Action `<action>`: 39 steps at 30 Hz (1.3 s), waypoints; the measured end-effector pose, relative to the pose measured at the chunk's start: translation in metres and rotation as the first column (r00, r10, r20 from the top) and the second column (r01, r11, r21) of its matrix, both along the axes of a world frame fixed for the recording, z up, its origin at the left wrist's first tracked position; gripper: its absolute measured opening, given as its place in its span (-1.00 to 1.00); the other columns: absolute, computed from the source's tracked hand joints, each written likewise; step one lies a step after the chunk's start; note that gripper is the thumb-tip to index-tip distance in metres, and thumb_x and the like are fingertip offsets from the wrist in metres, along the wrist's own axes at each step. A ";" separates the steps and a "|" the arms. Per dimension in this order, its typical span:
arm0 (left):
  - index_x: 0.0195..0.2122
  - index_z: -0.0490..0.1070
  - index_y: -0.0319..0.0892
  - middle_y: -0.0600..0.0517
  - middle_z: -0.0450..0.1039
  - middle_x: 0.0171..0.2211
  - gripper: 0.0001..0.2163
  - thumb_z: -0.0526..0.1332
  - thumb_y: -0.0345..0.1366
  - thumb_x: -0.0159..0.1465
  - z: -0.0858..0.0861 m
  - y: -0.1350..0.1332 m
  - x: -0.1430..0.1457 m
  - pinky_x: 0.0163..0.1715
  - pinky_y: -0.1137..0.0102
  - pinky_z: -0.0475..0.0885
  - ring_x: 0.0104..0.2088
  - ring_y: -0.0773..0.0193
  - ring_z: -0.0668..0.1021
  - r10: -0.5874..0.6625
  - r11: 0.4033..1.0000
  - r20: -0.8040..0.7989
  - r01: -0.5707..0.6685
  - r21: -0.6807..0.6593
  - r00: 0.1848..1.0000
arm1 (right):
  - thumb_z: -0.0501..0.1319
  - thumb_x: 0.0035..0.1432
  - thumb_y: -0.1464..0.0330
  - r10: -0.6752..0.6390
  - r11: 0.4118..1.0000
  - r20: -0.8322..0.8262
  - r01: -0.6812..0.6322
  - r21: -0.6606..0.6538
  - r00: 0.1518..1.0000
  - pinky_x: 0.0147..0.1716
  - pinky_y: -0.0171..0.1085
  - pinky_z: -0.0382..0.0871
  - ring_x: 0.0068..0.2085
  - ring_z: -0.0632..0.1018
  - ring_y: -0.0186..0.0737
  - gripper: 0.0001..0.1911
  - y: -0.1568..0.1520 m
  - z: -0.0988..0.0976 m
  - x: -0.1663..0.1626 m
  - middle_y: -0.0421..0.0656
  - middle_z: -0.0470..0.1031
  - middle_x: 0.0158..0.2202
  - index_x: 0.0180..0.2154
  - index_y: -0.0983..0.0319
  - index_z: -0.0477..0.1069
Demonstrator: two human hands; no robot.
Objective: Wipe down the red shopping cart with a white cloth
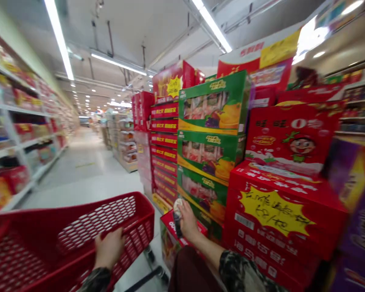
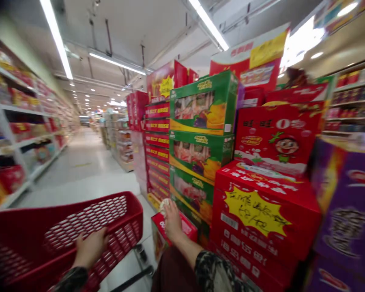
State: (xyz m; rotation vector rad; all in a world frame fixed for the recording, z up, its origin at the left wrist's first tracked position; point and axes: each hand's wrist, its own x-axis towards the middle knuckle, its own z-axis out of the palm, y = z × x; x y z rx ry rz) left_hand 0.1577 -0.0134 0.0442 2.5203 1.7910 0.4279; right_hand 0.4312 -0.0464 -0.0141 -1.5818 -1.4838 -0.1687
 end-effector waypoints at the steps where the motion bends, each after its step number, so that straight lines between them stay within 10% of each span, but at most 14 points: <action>1: -0.19 0.40 -0.19 -0.03 0.50 -0.21 -0.82 0.07 -0.30 0.26 -0.003 0.008 -0.001 0.03 0.03 0.23 -0.13 0.20 0.50 0.031 0.999 -0.040 -0.031 -0.011 0.999 | -0.02 -0.12 0.68 0.023 1.000 0.015 -0.023 0.002 1.000 0.18 0.04 0.12 0.23 0.20 -0.09 -0.34 0.006 -0.007 -0.005 0.01 0.23 0.18 0.06 0.27 0.33; 17: -0.29 0.37 -0.13 -0.03 0.52 -0.23 -0.80 -0.03 -0.29 0.22 -0.017 0.035 0.005 0.12 0.04 -0.07 -0.11 0.17 0.48 0.122 0.992 -0.096 -0.123 -0.005 0.988 | -0.04 0.15 0.62 0.323 0.905 0.344 -0.395 0.161 0.881 0.13 -0.03 0.25 0.29 0.05 -0.17 -0.49 0.076 -0.057 -0.068 -0.07 0.26 0.17 0.11 0.23 0.27; 32: -0.25 0.39 -0.11 0.00 0.53 -0.22 -0.79 -0.01 -0.35 0.18 -0.014 0.034 0.004 0.15 -0.03 -0.08 -0.12 0.19 0.48 0.152 0.984 -0.055 -0.156 -0.090 0.987 | -0.04 0.17 0.62 0.532 0.841 0.149 -0.541 0.023 0.834 0.14 -0.04 0.24 0.28 0.07 -0.22 -0.54 0.056 -0.151 -0.105 -0.07 0.30 0.15 0.05 0.22 0.34; 39: -0.10 0.38 -0.12 -0.04 0.49 -0.09 -0.68 -0.03 -0.41 0.18 -0.009 0.028 0.001 0.19 -0.06 -0.12 -0.04 0.18 0.46 0.071 0.991 -0.113 -0.083 -0.103 0.991 | -0.10 0.14 0.62 0.490 0.870 -0.008 -0.488 0.071 0.872 0.17 -0.08 0.21 0.26 0.14 -0.21 -0.47 0.050 -0.112 -0.100 -0.03 0.28 0.16 0.11 0.28 0.27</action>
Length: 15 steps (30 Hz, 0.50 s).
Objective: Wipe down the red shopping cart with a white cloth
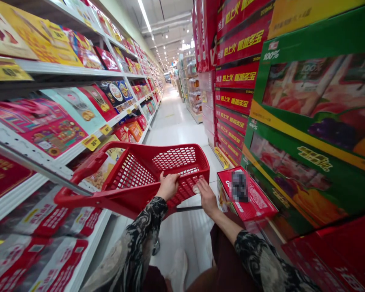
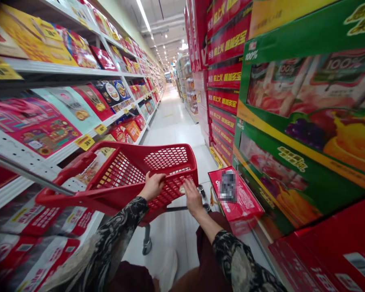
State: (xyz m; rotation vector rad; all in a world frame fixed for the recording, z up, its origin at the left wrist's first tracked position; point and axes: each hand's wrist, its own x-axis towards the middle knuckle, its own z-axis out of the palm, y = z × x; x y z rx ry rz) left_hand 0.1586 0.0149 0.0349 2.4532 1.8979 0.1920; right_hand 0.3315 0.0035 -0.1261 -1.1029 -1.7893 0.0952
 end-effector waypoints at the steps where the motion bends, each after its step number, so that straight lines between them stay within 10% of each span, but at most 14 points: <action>1: -0.04 0.35 -0.13 -0.06 0.44 -0.01 -0.64 -0.04 -0.43 0.17 -0.001 -0.004 -0.004 0.20 -0.05 -0.15 0.01 0.17 0.43 -0.030 0.999 -0.019 0.030 0.014 0.999 | -0.11 0.14 0.62 -0.024 1.000 -0.047 0.025 0.018 0.999 0.19 -0.07 0.17 0.27 0.12 -0.22 -0.45 0.001 0.014 0.002 -0.06 0.25 0.18 0.13 0.25 0.25; 6: 0.18 0.13 -0.20 -0.17 0.15 0.22 -0.49 -0.03 -0.44 0.16 -0.009 -0.035 -0.042 0.21 -0.08 -0.22 0.21 0.08 0.20 0.070 0.977 -0.148 -0.037 0.210 0.986 | -0.10 0.12 0.62 -0.134 0.985 -0.209 0.153 0.074 0.969 0.23 -0.01 0.07 0.29 0.04 -0.20 -0.43 0.006 0.049 -0.001 -0.12 0.14 0.24 0.13 0.20 0.25; 15: 0.22 0.08 -0.20 -0.14 0.09 0.25 -0.43 -0.01 -0.45 0.13 -0.009 -0.061 -0.066 0.20 -0.08 -0.18 0.26 0.07 0.08 0.053 0.984 -0.179 -0.021 0.176 0.982 | -0.05 0.11 0.59 -0.072 0.988 -0.058 0.063 -0.142 0.996 0.05 -0.13 0.34 0.15 0.33 -0.19 -0.58 -0.025 -0.057 -0.041 -0.03 0.37 0.08 -0.12 0.24 0.47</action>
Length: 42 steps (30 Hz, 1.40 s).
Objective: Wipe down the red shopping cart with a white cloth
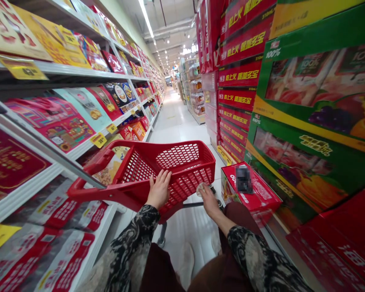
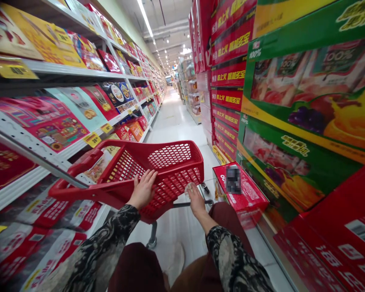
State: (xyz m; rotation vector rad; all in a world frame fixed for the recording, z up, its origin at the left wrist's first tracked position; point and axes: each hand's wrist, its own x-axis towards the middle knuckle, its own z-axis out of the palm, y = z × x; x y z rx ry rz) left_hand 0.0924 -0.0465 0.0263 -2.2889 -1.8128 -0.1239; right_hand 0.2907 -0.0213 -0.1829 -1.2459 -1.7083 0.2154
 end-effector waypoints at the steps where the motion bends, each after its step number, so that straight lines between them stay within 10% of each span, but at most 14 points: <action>1: 0.22 0.08 -0.20 -0.14 0.09 0.25 -0.43 -0.01 -0.45 0.12 0.001 0.001 0.000 0.20 -0.07 -0.18 0.26 0.07 0.08 -0.006 1.000 0.009 0.006 0.001 1.000 | -0.05 0.12 0.59 0.010 1.000 0.013 -0.010 -0.012 1.000 0.02 -0.13 0.36 0.12 0.36 -0.18 -0.58 -0.002 -0.001 0.003 -0.03 0.39 0.06 -0.12 0.24 0.47; 10: 0.15 0.18 -0.21 -0.15 0.18 0.20 -0.47 0.01 -0.45 0.09 0.001 0.007 -0.012 0.19 -0.09 -0.17 0.24 0.07 0.14 0.016 1.000 0.100 -0.014 -0.018 0.995 | -0.06 0.13 0.59 -0.042 0.965 -0.017 0.045 0.258 0.999 0.23 -0.02 0.05 0.29 0.04 -0.18 -0.46 0.020 0.107 -0.001 -0.13 0.09 0.26 0.12 0.18 0.25; 23: 0.03 0.27 -0.19 -0.11 0.35 0.07 -0.51 0.02 -0.49 0.03 0.003 0.006 -0.028 0.19 0.11 -0.01 0.11 0.14 0.33 -0.029 0.999 0.175 0.034 -0.026 0.984 | -0.02 0.09 0.62 0.056 0.989 0.167 -0.078 0.128 0.984 0.10 -0.10 0.28 0.21 0.23 -0.19 -0.51 -0.002 0.014 -0.029 -0.11 0.31 0.14 -0.02 0.16 0.40; 34: -0.01 0.29 -0.18 -0.09 0.39 0.03 -0.54 0.02 -0.49 0.02 0.004 0.008 -0.024 0.17 0.13 0.00 0.08 0.16 0.36 -0.026 0.999 0.207 0.031 -0.021 0.978 | -0.06 0.22 0.52 0.104 0.942 0.147 -0.145 0.304 0.984 0.20 -0.04 0.12 0.26 0.12 -0.17 -0.56 0.002 0.118 -0.051 -0.10 0.24 0.19 0.08 0.18 0.32; 42: 0.00 0.30 -0.19 -0.11 0.38 0.03 -0.53 0.04 -0.50 0.00 0.006 0.006 -0.024 0.16 0.10 0.04 0.08 0.15 0.36 -0.041 0.999 0.221 0.046 -0.016 0.974 | 0.04 0.23 0.50 0.202 0.904 0.410 -0.330 0.270 0.889 0.14 0.02 0.19 0.24 0.14 -0.13 -0.67 -0.001 0.052 -0.059 -0.09 0.36 0.10 0.00 0.21 0.38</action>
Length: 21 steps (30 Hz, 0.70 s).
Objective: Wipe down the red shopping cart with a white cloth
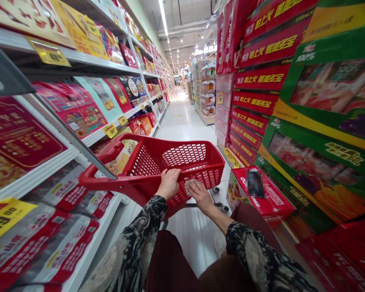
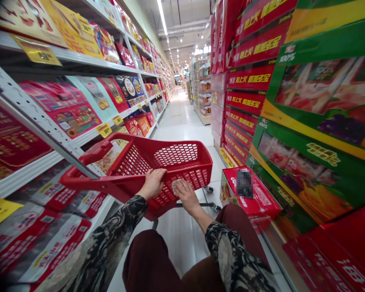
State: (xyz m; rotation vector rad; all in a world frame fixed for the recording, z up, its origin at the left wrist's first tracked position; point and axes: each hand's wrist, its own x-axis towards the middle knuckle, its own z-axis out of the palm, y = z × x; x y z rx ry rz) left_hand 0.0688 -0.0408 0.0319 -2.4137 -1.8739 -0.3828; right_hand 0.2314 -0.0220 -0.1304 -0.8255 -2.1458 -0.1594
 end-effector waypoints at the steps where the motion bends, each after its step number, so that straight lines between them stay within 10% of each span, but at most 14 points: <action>1: -0.01 0.30 -0.19 -0.11 0.39 0.03 -0.52 0.04 -0.50 0.00 -0.001 0.000 0.000 0.16 0.10 0.04 0.08 0.15 0.37 -0.002 1.000 0.001 0.002 0.005 1.000 | 0.04 0.23 0.50 0.005 1.000 0.022 -0.005 0.005 1.000 0.12 0.03 0.20 0.24 0.14 -0.13 -0.67 -0.001 -0.009 0.002 -0.08 0.37 0.09 -0.01 0.21 0.38; 7: 0.02 0.30 -0.19 -0.10 0.38 0.05 -0.51 0.03 -0.51 0.01 -0.005 0.002 -0.002 0.17 0.09 0.07 0.09 0.16 0.36 -0.021 1.000 -0.013 0.021 0.014 1.000 | 0.01 0.21 0.53 -0.003 1.000 0.076 0.004 -0.022 0.997 0.01 -0.06 0.36 0.16 0.28 -0.12 -0.66 -0.009 -0.021 0.005 -0.06 0.41 0.04 -0.05 0.22 0.41; 12: 0.15 0.19 -0.21 -0.08 0.17 0.22 -0.42 -0.02 -0.56 0.04 0.005 -0.008 -0.019 0.19 0.12 0.07 0.23 0.17 0.18 -0.120 0.988 -0.133 0.131 0.081 0.984 | -0.04 0.23 0.52 0.010 0.999 -0.151 -0.004 0.036 0.988 0.03 -0.12 0.34 0.11 0.33 -0.16 -0.60 -0.013 0.045 -0.012 -0.06 0.42 0.03 0.05 0.25 0.35; 16: 0.14 0.22 -0.21 -0.12 0.19 0.20 -0.48 -0.04 -0.51 0.11 0.011 -0.028 -0.047 0.21 -0.01 -0.06 0.23 0.07 0.18 0.047 0.962 -0.186 0.006 0.275 0.981 | -0.02 0.26 0.48 0.043 0.992 -0.210 -0.017 0.123 0.977 0.08 -0.09 0.27 0.16 0.27 -0.17 -0.62 -0.011 0.083 -0.034 -0.09 0.40 0.06 0.06 0.20 0.33; 21: 0.04 0.33 -0.23 -0.13 0.40 0.04 -0.57 -0.03 -0.48 0.14 0.007 -0.037 -0.063 0.19 0.01 -0.01 0.10 0.07 0.34 0.104 0.967 -0.168 -0.060 0.249 0.980 | 0.03 0.27 0.45 0.153 0.965 -0.010 -0.147 0.218 0.988 0.12 -0.03 0.22 0.17 0.26 -0.16 -0.72 -0.005 0.040 -0.050 -0.15 0.45 0.00 -0.07 0.18 0.43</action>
